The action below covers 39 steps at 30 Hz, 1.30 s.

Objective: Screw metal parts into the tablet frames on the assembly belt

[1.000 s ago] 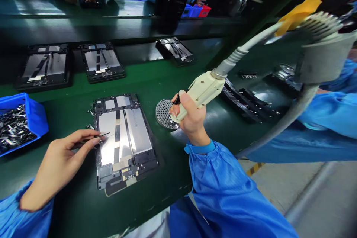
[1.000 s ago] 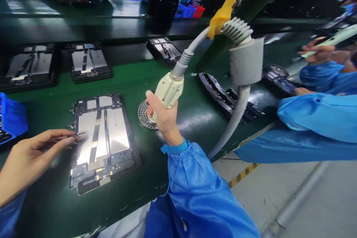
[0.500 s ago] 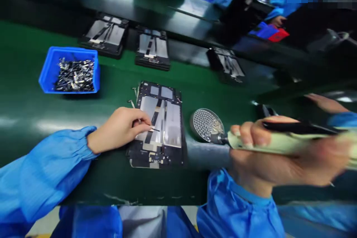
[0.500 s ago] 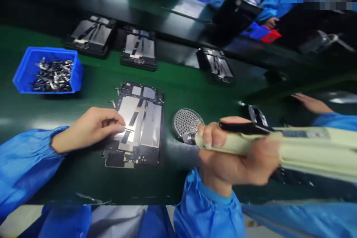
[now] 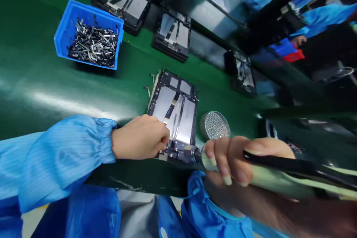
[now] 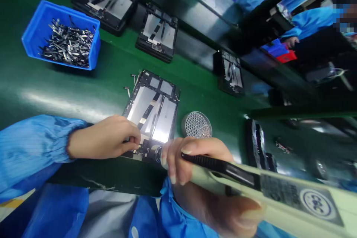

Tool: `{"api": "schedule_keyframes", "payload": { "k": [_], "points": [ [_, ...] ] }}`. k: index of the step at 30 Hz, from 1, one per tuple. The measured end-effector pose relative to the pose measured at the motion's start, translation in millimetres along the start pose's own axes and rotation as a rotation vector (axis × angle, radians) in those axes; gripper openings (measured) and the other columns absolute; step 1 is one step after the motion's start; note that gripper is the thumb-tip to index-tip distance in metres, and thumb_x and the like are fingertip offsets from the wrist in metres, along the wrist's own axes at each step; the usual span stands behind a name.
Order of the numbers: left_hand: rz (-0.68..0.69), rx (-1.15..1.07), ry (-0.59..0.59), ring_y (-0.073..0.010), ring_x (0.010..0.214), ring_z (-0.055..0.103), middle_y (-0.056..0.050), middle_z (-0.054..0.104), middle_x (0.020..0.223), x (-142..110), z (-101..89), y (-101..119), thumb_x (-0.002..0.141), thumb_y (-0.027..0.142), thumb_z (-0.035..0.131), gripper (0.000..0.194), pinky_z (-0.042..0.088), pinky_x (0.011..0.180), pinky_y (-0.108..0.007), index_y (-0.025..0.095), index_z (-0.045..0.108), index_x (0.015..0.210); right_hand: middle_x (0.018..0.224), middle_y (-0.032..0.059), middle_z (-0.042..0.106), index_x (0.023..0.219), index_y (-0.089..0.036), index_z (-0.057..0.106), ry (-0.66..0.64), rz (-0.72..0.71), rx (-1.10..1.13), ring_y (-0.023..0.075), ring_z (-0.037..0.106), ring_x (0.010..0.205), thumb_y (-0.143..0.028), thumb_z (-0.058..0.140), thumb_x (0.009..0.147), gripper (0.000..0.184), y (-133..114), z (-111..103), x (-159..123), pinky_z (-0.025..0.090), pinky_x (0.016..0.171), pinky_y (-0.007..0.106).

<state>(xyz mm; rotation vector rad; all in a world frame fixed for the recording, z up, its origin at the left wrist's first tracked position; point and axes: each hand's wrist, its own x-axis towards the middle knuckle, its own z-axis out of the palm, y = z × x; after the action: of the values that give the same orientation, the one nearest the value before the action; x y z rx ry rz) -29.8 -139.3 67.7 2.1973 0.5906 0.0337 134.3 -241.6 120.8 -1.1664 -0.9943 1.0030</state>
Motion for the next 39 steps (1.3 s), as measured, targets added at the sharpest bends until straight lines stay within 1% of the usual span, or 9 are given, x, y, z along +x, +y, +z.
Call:
{"api": "schedule_keyframes", "payload": {
  "k": [4, 6, 9, 13, 18, 24, 28, 34, 39],
  "points": [
    [-0.015, -0.011, 0.012, -0.0166, 0.077, 0.061, -0.002, 0.071, 0.082, 2, -2.9, -2, 0.085, 0.008, 0.067, 0.010, 0.036, 0.067, -0.028, 0.016, 0.071, 0.079, 0.046, -0.0033, 0.041, 0.094, -0.025, 0.076, -0.021, -0.103, 0.067, 0.0144, 0.039, 0.040, -0.069, 0.061, 0.089, 0.047, 9, 0, 0, 0.036, 0.047, 0.031],
    [-0.017, -0.054, 0.049, -0.0145, 0.072, 0.060, 0.000, 0.070, 0.079, 4, -8.2, -5, 0.084, 0.007, 0.067, 0.011, 0.035, 0.066, -0.027, 0.015, 0.071, 0.078, 0.047, -0.0033, 0.043, 0.094, -0.024, 0.076, -0.013, -0.095, 0.082, 0.0144, 0.040, 0.041, -0.065, 0.064, 0.088, 0.044, 14, 5, -1, 0.037, 0.047, 0.031],
    [-0.054, -0.140, 0.120, -0.0114, 0.062, 0.056, 0.002, 0.068, 0.070, 9, -15.6, -11, 0.083, 0.006, 0.067, 0.013, 0.034, 0.064, -0.025, 0.015, 0.070, 0.075, 0.048, -0.0040, 0.045, 0.093, -0.024, 0.074, -0.017, -0.072, 0.077, 0.0142, 0.042, 0.041, -0.065, 0.067, 0.087, 0.042, 17, 13, -3, 0.039, 0.050, 0.031],
    [-0.075, -0.217, 0.163, -0.0100, 0.061, 0.056, 0.004, 0.067, 0.067, 12, -17.5, -16, 0.082, 0.003, 0.066, 0.014, 0.034, 0.063, -0.024, 0.015, 0.070, 0.075, 0.047, -0.0045, 0.046, 0.090, -0.021, 0.074, -0.008, -0.081, 0.084, 0.0131, 0.043, 0.042, -0.064, 0.069, 0.086, 0.043, 19, 20, -1, 0.040, 0.051, 0.030],
    [-0.026, -0.205, 0.153, -0.0096, 0.057, 0.052, 0.005, 0.064, 0.063, 12, -9.2, -13, 0.083, 0.003, 0.067, 0.016, 0.033, 0.062, -0.025, 0.015, 0.071, 0.074, 0.046, -0.0044, 0.047, 0.088, -0.020, 0.077, 0.018, -0.093, 0.093, 0.0124, 0.044, 0.040, -0.062, 0.071, 0.084, 0.042, 17, 16, 4, 0.040, 0.049, 0.029],
    [-0.045, -0.106, 0.096, -0.0174, 0.083, 0.063, -0.001, 0.072, 0.087, 12, 0.0, -5, 0.087, 0.007, 0.066, 0.014, 0.037, 0.071, -0.027, 0.017, 0.072, 0.080, 0.043, -0.0050, 0.042, 0.088, -0.021, 0.078, 0.055, -0.181, 0.088, 0.0126, 0.039, 0.036, -0.060, 0.068, 0.086, 0.040, 15, 3, 6, 0.036, 0.044, 0.029],
    [-0.057, -0.071, 0.069, -0.0183, 0.085, 0.065, -0.001, 0.074, 0.089, 15, 1.5, -1, 0.090, 0.009, 0.064, 0.014, 0.040, 0.072, -0.028, 0.018, 0.073, 0.084, 0.043, -0.0052, 0.043, 0.087, -0.019, 0.078, 0.098, -0.210, 0.117, 0.0120, 0.038, 0.036, -0.059, 0.069, 0.085, 0.041, 20, 0, 6, 0.035, 0.043, 0.028],
    [-0.054, -0.051, 0.028, -0.0177, 0.085, 0.067, 0.001, 0.074, 0.087, 17, 8.4, 1, 0.091, 0.012, 0.065, 0.011, 0.041, 0.073, -0.028, 0.019, 0.073, 0.085, 0.045, -0.0042, 0.044, 0.089, -0.019, 0.077, 0.080, -0.232, 0.148, 0.0122, 0.039, 0.036, -0.055, 0.067, 0.085, 0.038, 23, -2, 6, 0.033, 0.040, 0.028],
    [-0.059, -0.004, 0.033, -0.0187, 0.087, 0.065, -0.001, 0.073, 0.090, 15, 12.0, 5, 0.093, 0.017, 0.065, 0.009, 0.040, 0.073, -0.029, 0.018, 0.071, 0.086, 0.046, -0.0041, 0.046, 0.088, -0.018, 0.077, 0.087, -0.210, 0.182, 0.0117, 0.040, 0.037, -0.055, 0.071, 0.084, 0.037, 22, -3, 6, 0.035, 0.043, 0.028]
  ]
}}
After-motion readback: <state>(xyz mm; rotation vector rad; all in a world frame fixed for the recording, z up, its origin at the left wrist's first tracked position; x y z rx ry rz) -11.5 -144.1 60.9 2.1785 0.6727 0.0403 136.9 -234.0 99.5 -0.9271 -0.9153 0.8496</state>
